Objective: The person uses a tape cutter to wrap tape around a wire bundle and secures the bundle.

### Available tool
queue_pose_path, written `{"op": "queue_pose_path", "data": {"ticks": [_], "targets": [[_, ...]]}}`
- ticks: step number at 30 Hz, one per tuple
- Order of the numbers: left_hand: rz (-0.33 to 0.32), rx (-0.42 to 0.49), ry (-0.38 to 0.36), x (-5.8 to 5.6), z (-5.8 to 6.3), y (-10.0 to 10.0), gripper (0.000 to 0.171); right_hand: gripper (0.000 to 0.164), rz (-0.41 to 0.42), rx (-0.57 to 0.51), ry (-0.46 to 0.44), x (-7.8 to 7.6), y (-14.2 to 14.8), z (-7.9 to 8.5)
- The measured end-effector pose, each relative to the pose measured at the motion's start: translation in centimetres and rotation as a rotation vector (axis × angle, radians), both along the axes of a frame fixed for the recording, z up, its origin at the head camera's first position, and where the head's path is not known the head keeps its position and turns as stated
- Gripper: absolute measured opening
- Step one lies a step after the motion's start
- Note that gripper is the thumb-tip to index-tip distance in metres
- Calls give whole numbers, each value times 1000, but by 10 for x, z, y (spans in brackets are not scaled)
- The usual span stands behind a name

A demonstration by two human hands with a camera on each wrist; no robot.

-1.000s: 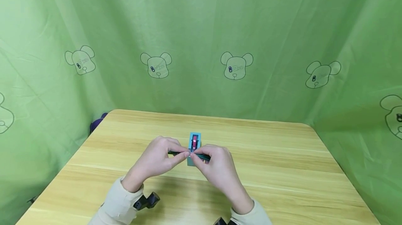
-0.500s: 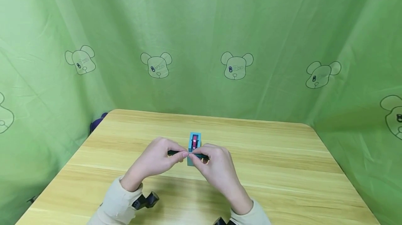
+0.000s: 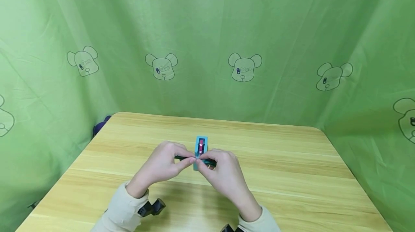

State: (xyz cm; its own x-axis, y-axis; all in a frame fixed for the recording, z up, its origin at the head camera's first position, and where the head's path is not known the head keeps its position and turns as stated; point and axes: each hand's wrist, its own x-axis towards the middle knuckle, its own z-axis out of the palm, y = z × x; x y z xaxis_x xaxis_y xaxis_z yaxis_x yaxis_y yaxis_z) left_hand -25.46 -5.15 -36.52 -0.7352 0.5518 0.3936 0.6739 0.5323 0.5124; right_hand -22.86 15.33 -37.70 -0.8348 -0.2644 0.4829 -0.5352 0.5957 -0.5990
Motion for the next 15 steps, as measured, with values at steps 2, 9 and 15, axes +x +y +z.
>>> {"op": "queue_pose_path", "data": {"ticks": [2,9,15], "targets": [[-6,8,13,0,0,0,13,7,-8,-4,-19,0,0,0],[-12,10,39,1,-1,2,12,8,-1,38,-125,0,2,3],[-3,5,33,1,-1,3,13,6,14,44,-75,0,3,3]]}}
